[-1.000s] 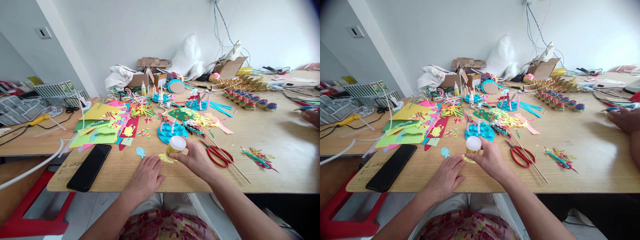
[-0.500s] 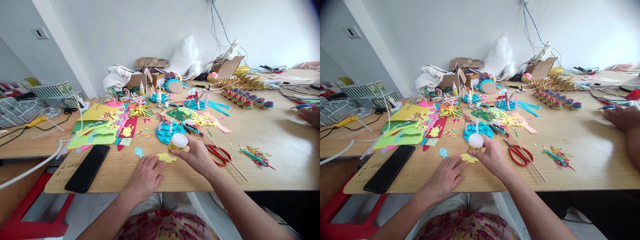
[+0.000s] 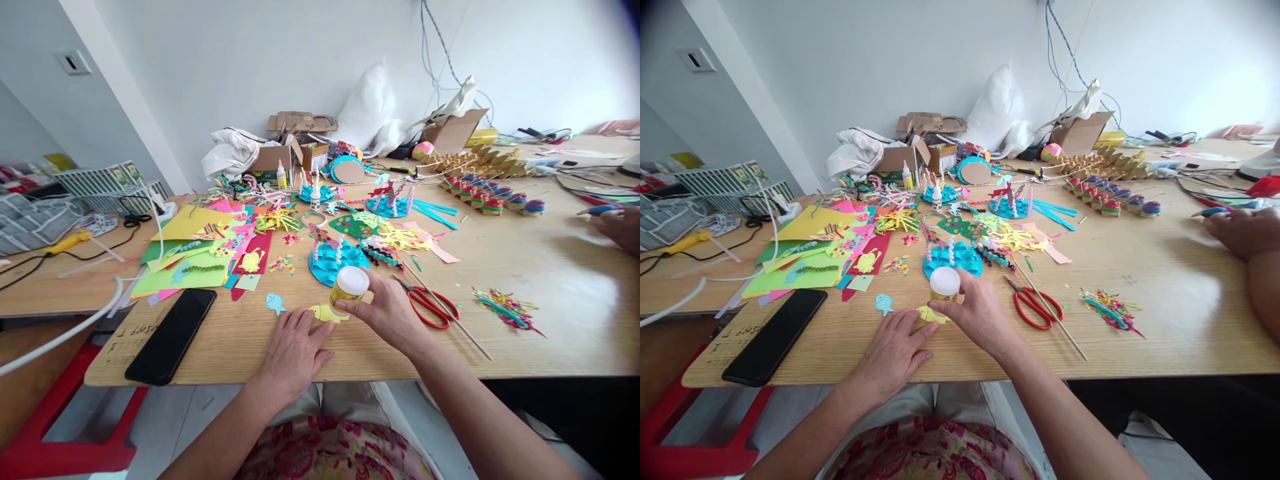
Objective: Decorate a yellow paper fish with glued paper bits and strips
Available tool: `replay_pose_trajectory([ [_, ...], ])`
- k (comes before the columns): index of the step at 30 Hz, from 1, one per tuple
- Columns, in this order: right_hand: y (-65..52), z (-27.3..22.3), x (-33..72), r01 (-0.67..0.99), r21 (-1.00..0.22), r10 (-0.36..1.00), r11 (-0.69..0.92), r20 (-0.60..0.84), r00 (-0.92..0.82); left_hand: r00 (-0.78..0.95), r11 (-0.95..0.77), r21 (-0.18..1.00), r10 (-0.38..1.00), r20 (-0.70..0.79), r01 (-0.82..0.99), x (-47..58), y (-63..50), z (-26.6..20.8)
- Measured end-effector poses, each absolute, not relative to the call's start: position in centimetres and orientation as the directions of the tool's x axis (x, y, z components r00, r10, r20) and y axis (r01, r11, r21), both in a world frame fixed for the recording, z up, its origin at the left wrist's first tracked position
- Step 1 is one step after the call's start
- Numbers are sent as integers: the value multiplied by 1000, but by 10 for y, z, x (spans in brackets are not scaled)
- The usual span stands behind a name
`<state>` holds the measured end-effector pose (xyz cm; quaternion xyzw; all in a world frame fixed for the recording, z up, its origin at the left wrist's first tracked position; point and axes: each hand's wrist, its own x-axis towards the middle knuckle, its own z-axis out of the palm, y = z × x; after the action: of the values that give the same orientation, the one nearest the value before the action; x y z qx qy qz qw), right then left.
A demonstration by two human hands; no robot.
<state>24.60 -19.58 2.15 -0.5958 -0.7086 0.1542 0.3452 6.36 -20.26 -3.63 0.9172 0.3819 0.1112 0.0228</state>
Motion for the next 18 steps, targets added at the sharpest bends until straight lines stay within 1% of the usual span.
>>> replay_pose_trajectory([
  [5,-196,22,248,714,-656,954,245,295,-57,677,-704,126,708,199,699,64,-203,-37],
  [18,-193,23,245,710,-663,953,236,300,-37,676,-706,128,706,210,697,63,-204,-37],
])
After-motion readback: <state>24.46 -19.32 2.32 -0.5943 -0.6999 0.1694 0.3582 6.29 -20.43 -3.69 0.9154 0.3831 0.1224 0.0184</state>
